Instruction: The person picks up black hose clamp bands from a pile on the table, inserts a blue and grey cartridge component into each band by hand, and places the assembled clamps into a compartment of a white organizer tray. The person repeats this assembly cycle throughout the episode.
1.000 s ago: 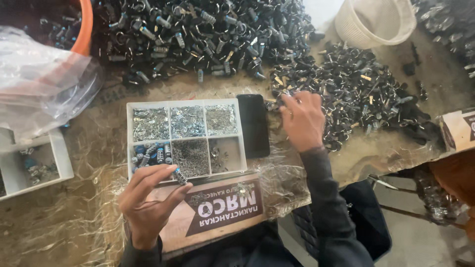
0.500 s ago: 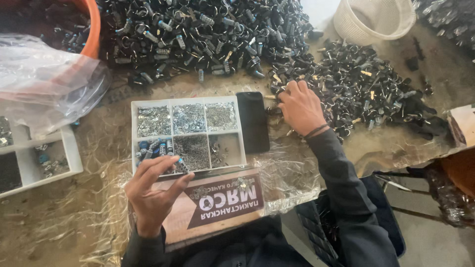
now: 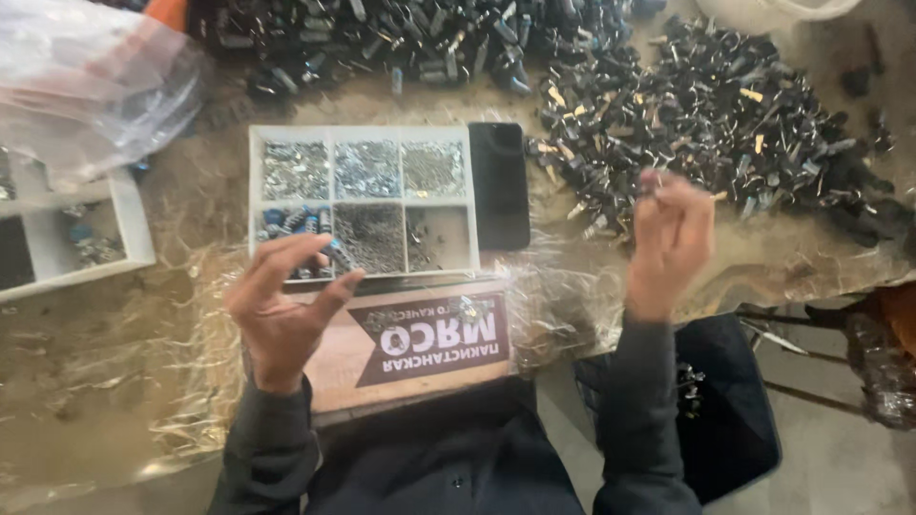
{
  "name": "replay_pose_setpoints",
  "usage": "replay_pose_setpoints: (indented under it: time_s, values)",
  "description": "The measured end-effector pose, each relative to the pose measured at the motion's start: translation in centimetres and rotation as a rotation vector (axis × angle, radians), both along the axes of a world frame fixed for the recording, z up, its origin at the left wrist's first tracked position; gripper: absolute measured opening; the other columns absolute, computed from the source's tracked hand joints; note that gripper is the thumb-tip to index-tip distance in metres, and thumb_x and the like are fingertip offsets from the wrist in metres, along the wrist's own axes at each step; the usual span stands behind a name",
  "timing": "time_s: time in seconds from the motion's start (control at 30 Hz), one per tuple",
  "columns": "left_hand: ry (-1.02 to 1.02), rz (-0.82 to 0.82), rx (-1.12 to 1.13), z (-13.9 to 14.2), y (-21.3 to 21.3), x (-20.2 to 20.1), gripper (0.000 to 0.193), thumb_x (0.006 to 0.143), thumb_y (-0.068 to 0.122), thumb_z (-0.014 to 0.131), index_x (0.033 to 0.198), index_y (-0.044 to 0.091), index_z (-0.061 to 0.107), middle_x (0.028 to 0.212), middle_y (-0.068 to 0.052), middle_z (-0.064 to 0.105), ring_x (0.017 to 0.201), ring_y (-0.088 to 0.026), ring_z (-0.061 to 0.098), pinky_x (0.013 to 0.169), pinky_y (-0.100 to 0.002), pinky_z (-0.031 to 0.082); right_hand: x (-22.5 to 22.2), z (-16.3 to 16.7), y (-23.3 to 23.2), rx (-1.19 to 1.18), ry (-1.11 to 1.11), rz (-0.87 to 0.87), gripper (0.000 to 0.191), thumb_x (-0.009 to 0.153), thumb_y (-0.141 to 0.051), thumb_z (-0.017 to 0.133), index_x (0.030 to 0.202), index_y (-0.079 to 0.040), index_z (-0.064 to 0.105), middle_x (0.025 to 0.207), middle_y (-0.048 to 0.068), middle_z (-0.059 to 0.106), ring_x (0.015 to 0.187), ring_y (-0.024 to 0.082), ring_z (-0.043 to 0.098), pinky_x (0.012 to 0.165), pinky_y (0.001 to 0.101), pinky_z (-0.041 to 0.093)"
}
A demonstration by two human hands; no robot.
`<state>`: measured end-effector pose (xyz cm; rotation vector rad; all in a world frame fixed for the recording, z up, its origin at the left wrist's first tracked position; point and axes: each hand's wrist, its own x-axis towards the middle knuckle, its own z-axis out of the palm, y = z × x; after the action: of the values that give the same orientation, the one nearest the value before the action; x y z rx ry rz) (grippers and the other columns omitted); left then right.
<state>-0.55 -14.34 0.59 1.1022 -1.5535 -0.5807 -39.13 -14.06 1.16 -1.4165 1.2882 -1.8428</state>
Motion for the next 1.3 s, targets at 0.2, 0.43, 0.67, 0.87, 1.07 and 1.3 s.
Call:
replay_pose_setpoints:
  time_s: [0.2,0.43,0.67,0.87,1.07,1.3]
  values:
    - [0.09,0.034,-0.016,0.1,1.0,0.4,0.042,0.09,0.012,0.092,0.126,0.002,0.071,0.118,-0.012,0.07,0.094,-0.012,0.067,0.086,-0.027,0.056,3.1,-2.9,6.3,0.406,-0.05,0.049,0.016,0.1,-0.006,0.068,0.116,-0.006,0.068,0.105,0.008,0.068,0.093,0.02,0.064,0.085,0.0333,0.052]
    - [-0.17,0.046,-0.101,0.2,6.5,-0.3,0.045,0.082,0.023,0.093,0.116,0.005,0.07,0.109,-0.013,0.072,0.101,-0.024,0.073,0.087,-0.033,0.062,6.2,-5.1,6.3,0.226,0.733,-0.091,0.017,0.093,0.0,0.072,0.11,-0.004,0.075,0.104,0.008,0.07,0.098,0.027,0.063,0.087,0.0382,0.05]
    - [-0.043,-0.206,0.019,-0.6,9.6,-4.4,0.041,0.078,0.018,0.091,0.112,0.005,0.07,0.106,-0.011,0.071,0.093,-0.023,0.072,0.079,-0.033,0.061,7.0,-5.6,6.6,0.188,0.806,-0.195,0.023,0.097,-0.007,0.073,0.12,-0.003,0.074,0.121,0.014,0.065,0.109,0.033,0.057,0.092,0.0387,0.048]
    - [-0.039,-0.334,-0.046,-1.2,9.4,-7.0,0.042,0.076,0.021,0.093,0.11,0.008,0.073,0.104,-0.007,0.073,0.087,-0.022,0.071,0.073,-0.035,0.058,9.7,-4.1,12.5,0.257,-0.172,0.11,0.03,0.102,-0.02,0.067,0.123,0.0,0.067,0.115,0.01,0.065,0.105,0.02,0.061,0.094,0.0324,0.049]
    - [-0.037,-0.234,-0.099,-1.7,11.4,-1.8,0.041,0.08,0.017,0.092,0.114,0.005,0.073,0.108,-0.009,0.073,0.091,-0.025,0.073,0.077,-0.035,0.06,15.9,-5.1,14.7,0.772,-0.403,0.539,0.027,0.099,-0.011,0.069,0.122,0.003,0.063,0.11,0.014,0.066,0.097,0.022,0.061,0.085,0.0349,0.05]
    - [-0.01,0.381,-0.045,-1.1,15.4,7.4,0.042,0.079,0.014,0.092,0.112,0.002,0.069,0.114,-0.013,0.071,0.096,-0.024,0.072,0.079,-0.033,0.062,26.7,-3.5,11.2,0.048,1.051,0.572,0.052,0.093,-0.027,0.075,0.139,-0.009,0.059,0.114,0.01,0.059,0.095,0.031,0.058,0.081,0.0419,0.047]
